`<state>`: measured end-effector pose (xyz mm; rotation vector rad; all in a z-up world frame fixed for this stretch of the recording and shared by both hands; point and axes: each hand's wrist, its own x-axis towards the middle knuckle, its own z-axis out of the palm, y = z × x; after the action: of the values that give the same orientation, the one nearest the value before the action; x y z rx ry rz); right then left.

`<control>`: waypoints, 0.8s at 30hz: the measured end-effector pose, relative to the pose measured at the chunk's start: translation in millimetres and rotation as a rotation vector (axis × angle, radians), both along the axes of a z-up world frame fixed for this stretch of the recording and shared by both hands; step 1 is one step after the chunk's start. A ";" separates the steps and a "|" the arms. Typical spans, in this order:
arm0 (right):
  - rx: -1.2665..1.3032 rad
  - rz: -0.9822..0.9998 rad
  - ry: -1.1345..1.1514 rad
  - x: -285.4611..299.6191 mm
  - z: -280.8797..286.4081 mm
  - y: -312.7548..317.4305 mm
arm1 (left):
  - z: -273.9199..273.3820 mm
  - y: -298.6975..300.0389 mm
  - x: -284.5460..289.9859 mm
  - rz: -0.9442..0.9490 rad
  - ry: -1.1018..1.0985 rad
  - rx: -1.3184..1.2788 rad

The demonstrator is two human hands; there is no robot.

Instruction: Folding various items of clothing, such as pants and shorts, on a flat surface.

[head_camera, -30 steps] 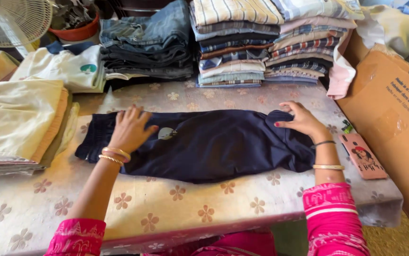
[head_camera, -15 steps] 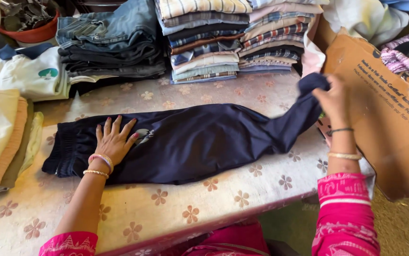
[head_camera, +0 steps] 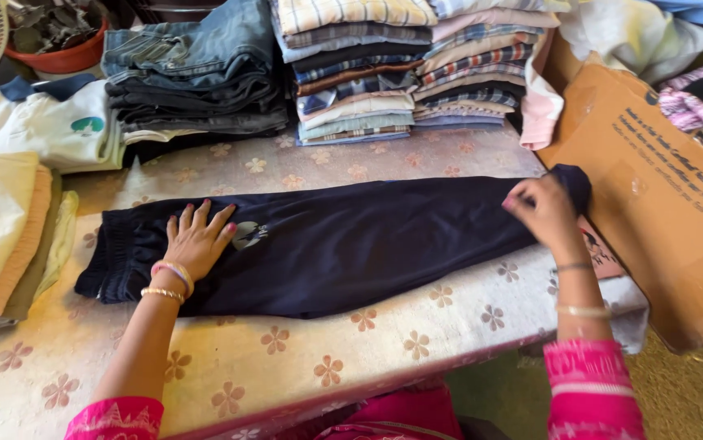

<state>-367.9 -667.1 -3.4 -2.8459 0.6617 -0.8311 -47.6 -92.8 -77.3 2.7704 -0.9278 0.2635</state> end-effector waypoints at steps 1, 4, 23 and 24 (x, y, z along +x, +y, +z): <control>0.097 0.229 0.088 -1.2 -0.9 16.7 | 3.3 1.4 5.8 -0.021 0.041 -0.021; 0.225 0.530 0.264 -4.9 8.1 81.5 | 17.7 -1.1 21.7 0.027 0.172 -0.047; 0.289 0.426 0.655 21.7 38.0 115.4 | 69.2 -45.5 -27.1 -0.158 -0.427 -0.131; 0.288 0.432 0.662 33.2 41.3 118.6 | 82.8 -51.3 -52.9 -0.150 -0.422 -0.129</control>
<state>-334.7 -548.5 37.9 -2.7912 0.1629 0.2632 -100.5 -144.1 5.5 2.5544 -1.1567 0.8731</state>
